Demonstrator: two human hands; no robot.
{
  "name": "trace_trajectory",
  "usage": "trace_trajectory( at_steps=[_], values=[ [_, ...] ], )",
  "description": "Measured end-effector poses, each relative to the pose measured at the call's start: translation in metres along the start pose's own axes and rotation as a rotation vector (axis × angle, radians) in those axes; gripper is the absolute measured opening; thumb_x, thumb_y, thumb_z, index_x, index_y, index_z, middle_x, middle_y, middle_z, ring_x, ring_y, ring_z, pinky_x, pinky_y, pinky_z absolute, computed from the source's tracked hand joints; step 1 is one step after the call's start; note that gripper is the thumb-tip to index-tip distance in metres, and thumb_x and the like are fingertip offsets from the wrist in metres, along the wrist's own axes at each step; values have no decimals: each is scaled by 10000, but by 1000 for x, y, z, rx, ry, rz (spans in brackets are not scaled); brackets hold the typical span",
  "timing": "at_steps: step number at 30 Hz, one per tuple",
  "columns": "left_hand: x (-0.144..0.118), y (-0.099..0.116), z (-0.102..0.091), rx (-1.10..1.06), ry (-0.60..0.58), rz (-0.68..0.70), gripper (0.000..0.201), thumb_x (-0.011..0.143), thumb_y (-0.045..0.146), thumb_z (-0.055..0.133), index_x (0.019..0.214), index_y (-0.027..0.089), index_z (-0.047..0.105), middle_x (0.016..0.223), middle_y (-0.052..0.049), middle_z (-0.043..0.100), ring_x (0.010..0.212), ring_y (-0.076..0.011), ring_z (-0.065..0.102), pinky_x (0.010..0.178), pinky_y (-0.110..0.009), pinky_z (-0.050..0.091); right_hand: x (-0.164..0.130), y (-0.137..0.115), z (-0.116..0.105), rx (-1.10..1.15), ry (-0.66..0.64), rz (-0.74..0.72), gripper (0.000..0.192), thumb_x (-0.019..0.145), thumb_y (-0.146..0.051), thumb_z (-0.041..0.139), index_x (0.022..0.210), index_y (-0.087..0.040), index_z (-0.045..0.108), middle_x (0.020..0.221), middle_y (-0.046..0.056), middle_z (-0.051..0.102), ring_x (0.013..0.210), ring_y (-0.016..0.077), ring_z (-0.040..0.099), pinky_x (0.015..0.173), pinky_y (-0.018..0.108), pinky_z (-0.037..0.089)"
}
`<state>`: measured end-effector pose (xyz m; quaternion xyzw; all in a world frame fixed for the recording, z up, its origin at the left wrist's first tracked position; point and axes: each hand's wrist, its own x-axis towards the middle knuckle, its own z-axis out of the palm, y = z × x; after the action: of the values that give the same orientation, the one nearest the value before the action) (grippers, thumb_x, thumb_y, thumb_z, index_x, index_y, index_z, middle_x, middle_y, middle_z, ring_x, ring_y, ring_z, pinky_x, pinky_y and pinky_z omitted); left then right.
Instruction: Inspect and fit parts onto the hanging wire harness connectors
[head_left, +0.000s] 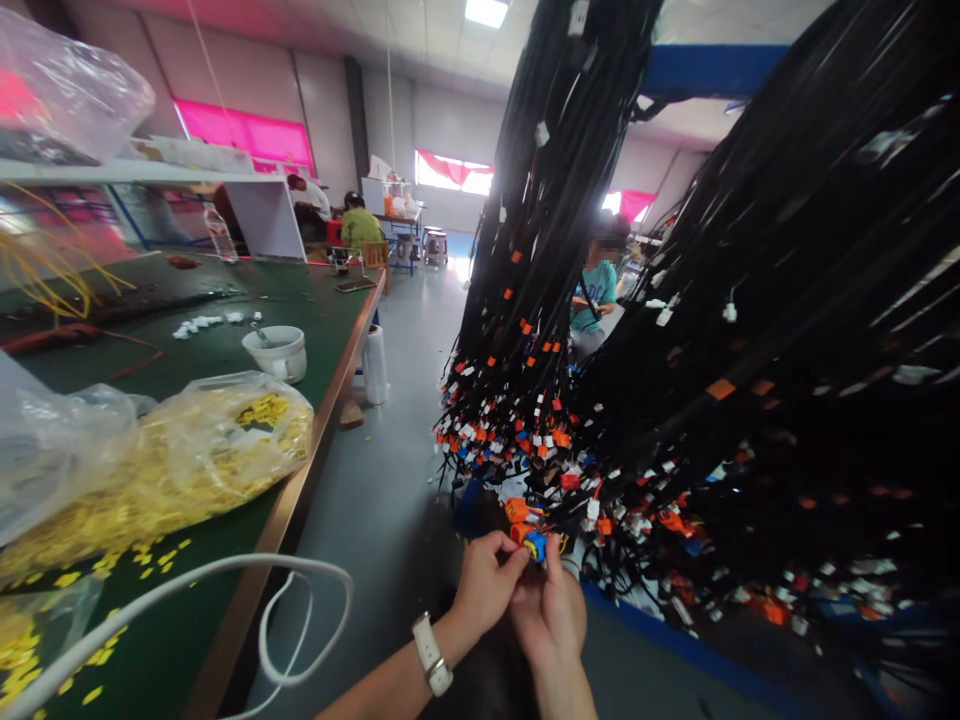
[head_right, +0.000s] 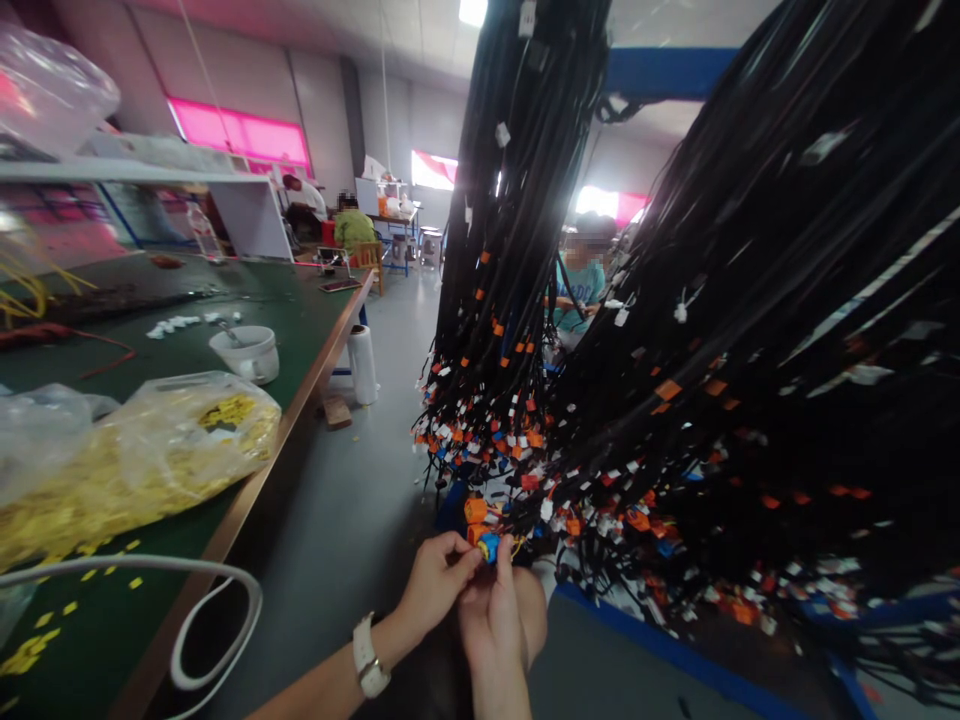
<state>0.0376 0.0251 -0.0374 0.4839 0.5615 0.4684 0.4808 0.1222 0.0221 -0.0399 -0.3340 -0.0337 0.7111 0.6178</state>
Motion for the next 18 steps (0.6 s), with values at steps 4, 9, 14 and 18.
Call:
trace_trajectory(
  at_steps=[4, 9, 14, 18],
  values=[
    [1, 2, -1, 17, 7, 20, 173, 716, 288, 601, 601, 158, 599, 582, -18, 596, 576, -142, 510, 561, -235, 351, -5, -1, 7, 1, 41, -4, 230, 656, -376, 772, 770, -212, 660, 756, 15, 721, 712, 153, 656, 720, 307, 548],
    [3, 2, -1, -73, -40, -27, 179, 707, 294, 604, 598, 155, 579, 520, 10, 534, 534, -129, 475, 545, -234, 347, -7, -2, 7, 0, 16, 5, 226, 653, -362, 775, 780, -208, 667, 759, 8, 722, 694, 145, 652, 673, 282, 551],
    [3, 1, -1, 13, 6, -22, 177, 699, 283, 606, 583, 150, 586, 547, -2, 563, 541, -127, 480, 537, -233, 333, -6, 1, 6, 18, -5, 29, 242, 645, -347, 783, 809, -210, 670, 801, 6, 721, 743, 147, 653, 768, 300, 549],
    [3, -1, -2, 86, 39, -20, 189, 688, 292, 635, 572, 155, 578, 566, -3, 575, 545, -121, 481, 535, -229, 333, -11, 1, 11, 17, -9, 20, 268, 631, -352, 792, 824, -212, 669, 803, 13, 715, 789, 159, 649, 796, 307, 543]
  ],
)
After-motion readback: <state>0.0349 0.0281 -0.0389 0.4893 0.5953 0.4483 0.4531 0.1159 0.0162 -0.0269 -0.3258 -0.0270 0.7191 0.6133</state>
